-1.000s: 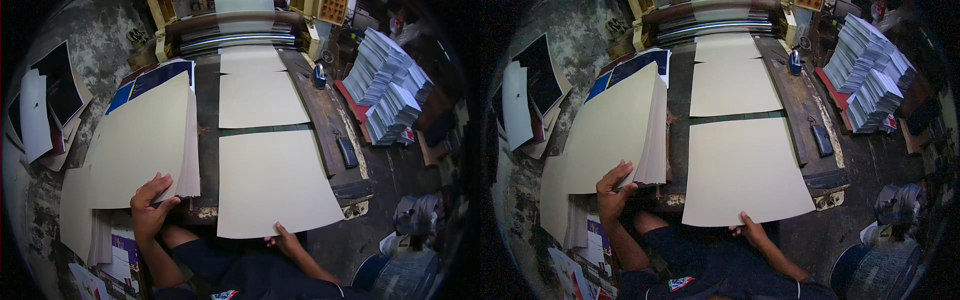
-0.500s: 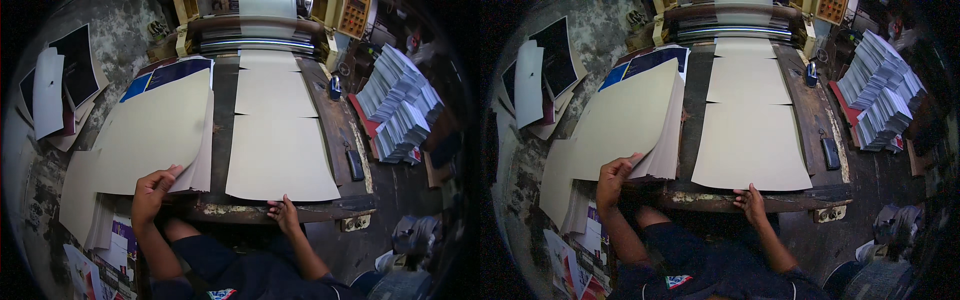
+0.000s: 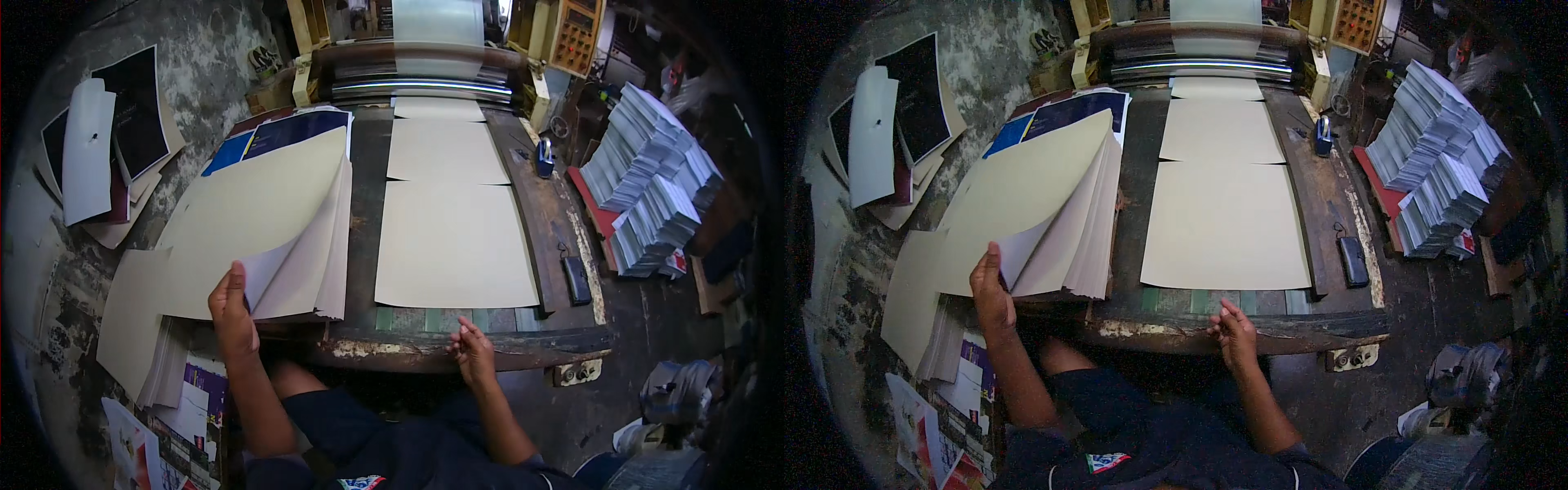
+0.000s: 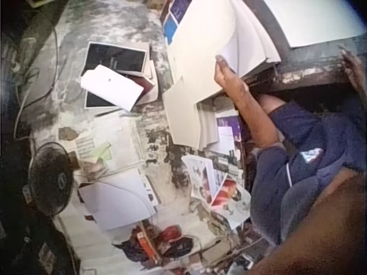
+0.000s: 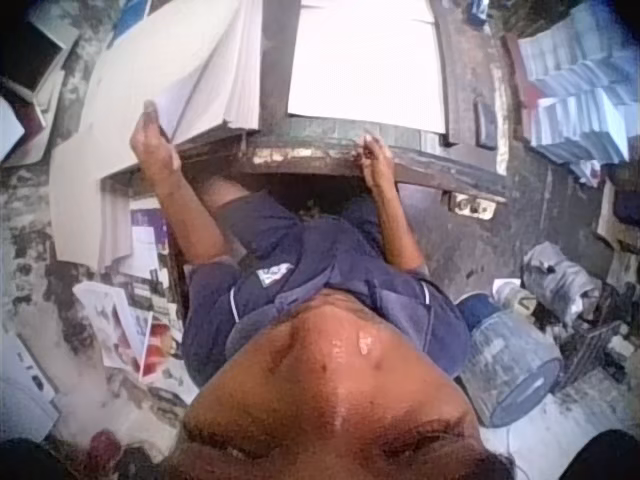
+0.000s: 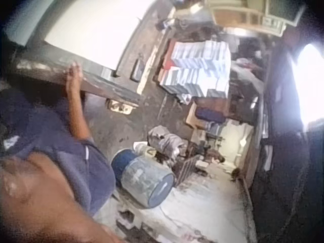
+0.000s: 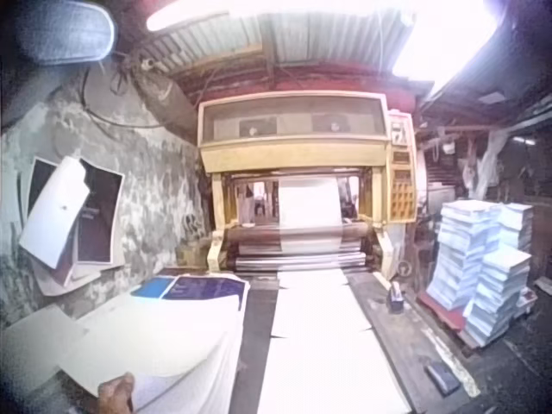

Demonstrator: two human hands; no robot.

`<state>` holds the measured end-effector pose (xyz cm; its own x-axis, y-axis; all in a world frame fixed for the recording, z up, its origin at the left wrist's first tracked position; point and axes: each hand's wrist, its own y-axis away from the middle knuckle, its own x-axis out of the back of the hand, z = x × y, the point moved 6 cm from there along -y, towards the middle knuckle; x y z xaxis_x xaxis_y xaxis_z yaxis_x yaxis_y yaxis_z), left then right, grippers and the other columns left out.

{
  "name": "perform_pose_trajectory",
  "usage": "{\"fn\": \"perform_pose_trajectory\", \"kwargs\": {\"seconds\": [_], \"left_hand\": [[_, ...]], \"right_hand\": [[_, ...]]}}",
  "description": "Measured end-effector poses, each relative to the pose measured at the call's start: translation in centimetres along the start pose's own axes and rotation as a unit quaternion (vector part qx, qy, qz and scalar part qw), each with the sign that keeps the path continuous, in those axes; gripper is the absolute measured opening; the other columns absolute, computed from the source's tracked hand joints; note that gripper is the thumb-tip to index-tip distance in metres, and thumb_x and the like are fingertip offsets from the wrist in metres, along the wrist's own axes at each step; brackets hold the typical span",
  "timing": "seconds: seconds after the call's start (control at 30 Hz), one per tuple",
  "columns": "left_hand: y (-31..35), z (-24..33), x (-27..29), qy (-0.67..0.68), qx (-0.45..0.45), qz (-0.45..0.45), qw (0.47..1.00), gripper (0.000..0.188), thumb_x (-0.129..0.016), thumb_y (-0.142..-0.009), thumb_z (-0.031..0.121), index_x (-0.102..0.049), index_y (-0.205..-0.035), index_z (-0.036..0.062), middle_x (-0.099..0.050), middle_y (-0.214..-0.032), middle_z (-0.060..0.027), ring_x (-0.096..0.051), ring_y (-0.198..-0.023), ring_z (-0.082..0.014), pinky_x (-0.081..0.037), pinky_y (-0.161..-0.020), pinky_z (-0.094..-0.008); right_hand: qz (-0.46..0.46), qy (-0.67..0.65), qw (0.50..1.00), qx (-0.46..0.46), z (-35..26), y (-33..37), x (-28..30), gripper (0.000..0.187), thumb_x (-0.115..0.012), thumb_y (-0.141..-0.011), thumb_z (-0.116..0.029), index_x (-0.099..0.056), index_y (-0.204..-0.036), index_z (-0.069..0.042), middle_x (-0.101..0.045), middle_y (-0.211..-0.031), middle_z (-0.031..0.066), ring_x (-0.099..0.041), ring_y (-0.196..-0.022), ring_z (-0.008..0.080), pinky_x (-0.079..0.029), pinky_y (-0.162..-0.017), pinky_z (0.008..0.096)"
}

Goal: The person picks up individual sheets of paper from a large stack on the left and feeds them one by one into the rollers of a large machine, ensuring they are aligned correctly.

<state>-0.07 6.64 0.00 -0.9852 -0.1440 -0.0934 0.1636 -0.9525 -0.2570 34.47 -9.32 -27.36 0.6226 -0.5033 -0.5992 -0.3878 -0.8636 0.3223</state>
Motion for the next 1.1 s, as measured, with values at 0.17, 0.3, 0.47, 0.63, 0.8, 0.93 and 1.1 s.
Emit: {"fn": "perform_pose_trajectory", "kwargs": {"seconds": [0.17,0.3,0.47,0.63,0.8,0.93,1.1], "left_hand": [[3.4,3.2,-0.8,-0.168,-0.235,-0.1,0.952,0.027,-0.057,-0.094,0.021,-0.061,-0.071,0.0067,-0.068,-0.077,-0.0046,-0.061,-0.071,-0.0117,-0.041,-0.092,-0.0356],[7.6,5.0,-4.9,-0.142,-0.319,-0.339,0.874,0.017,-0.064,-0.089,0.025,-0.068,-0.075,0.0165,-0.072,-0.078,-0.0009,-0.071,-0.08,-0.0203,-0.028,-0.107,-0.0561],[11.8,4.1,-8.5,-0.165,-0.31,-0.562,0.749,0.009,-0.066,-0.09,0.031,-0.072,-0.09,0.0237,-0.073,-0.094,0.0091,-0.064,-0.111,-0.0151,-0.007,-0.114,-0.0614],[17.6,11.4,-12.8,0.223,-0.05,-0.689,0.688,0.051,-0.07,-0.083,0.042,-0.062,-0.121,0.0087,-0.069,-0.112,-0.0061,-0.056,-0.121,-0.027,-0.021,-0.111,-0.0607],[18.6,14.3,-15.3,0.415,-0.006,-0.708,0.572,0.05,-0.07,-0.083,0.042,-0.063,-0.119,0.0083,-0.069,-0.111,-0.0066,-0.058,-0.119,-0.0281,-0.024,-0.109,-0.0596],[18.1,13.9,-15.3,0.436,-0.008,-0.701,0.564,0.049,-0.071,-0.083,0.043,-0.064,-0.117,0.0079,-0.069,-0.11,-0.0071,-0.058,-0.118,-0.029,-0.027,-0.108,-0.0587],[17.8,13.7,-15.6,0.447,-0.004,-0.695,0.563,0.048,-0.071,-0.082,0.043,-0.065,-0.115,0.0075,-0.07,-0.109,-0.0076,-0.06,-0.116,-0.03,-0.03,-0.107,-0.0575]], "right_hand": [[-0.037,-0.008,0.999,-0.024,-2.1,0.6,-1.3,0.039,-0.06,-0.094,-0.03,-0.058,-0.116,0.002,-0.063,-0.076,0.0079,-0.059,-0.064,0.0146,-0.057,-0.069,0.0358],[-0.172,-0.031,0.984,0.023,-7.2,3.2,-6.8,0.051,-0.061,-0.091,-0.042,-0.055,-0.119,0.0,-0.063,-0.087,0.0119,-0.061,-0.071,0.0197,-0.056,-0.075,0.039],[-0.059,0.031,0.998,-0.01,-8.5,4.0,-6.2,0.055,-0.063,-0.087,-0.042,-0.053,-0.119,0.002,-0.062,-0.103,0.0188,-0.063,-0.077,0.0242,-0.056,-0.077,0.04],[-0.057,0.041,0.995,-0.07,-4.2,3.0,-2.7,0.031,-0.056,-0.093,-0.027,-0.054,-0.107,0.001,-0.06,-0.081,0.008,-0.052,-0.056,0.0138,-0.05,-0.057,0.0347],[-0.012,0.048,0.987,-0.152,2.3,5.2,1.7,0.037,-0.056,-0.094,-0.033,-0.052,-0.109,0.0,-0.057,-0.086,0.0107,-0.056,-0.067,0.0175,-0.053,-0.061,0.0368],[0.038,0.1,0.975,-0.196,4.4,8.5,1.8,0.036,-0.054,-0.096,-0.037,-0.051,-0.113,-0.005,-0.058,-0.086,0.0092,-0.056,-0.069,0.0178,-0.051,-0.064,0.0371],[0.03,0.089,0.971,-0.221,5.3,11.3,2.0,0.041,-0.052,-0.097,-0.041,-0.048,-0.117,-0.005,-0.057,-0.091,0.0101,-0.056,-0.074,0.0192,-0.05,-0.067,0.0375]]}}
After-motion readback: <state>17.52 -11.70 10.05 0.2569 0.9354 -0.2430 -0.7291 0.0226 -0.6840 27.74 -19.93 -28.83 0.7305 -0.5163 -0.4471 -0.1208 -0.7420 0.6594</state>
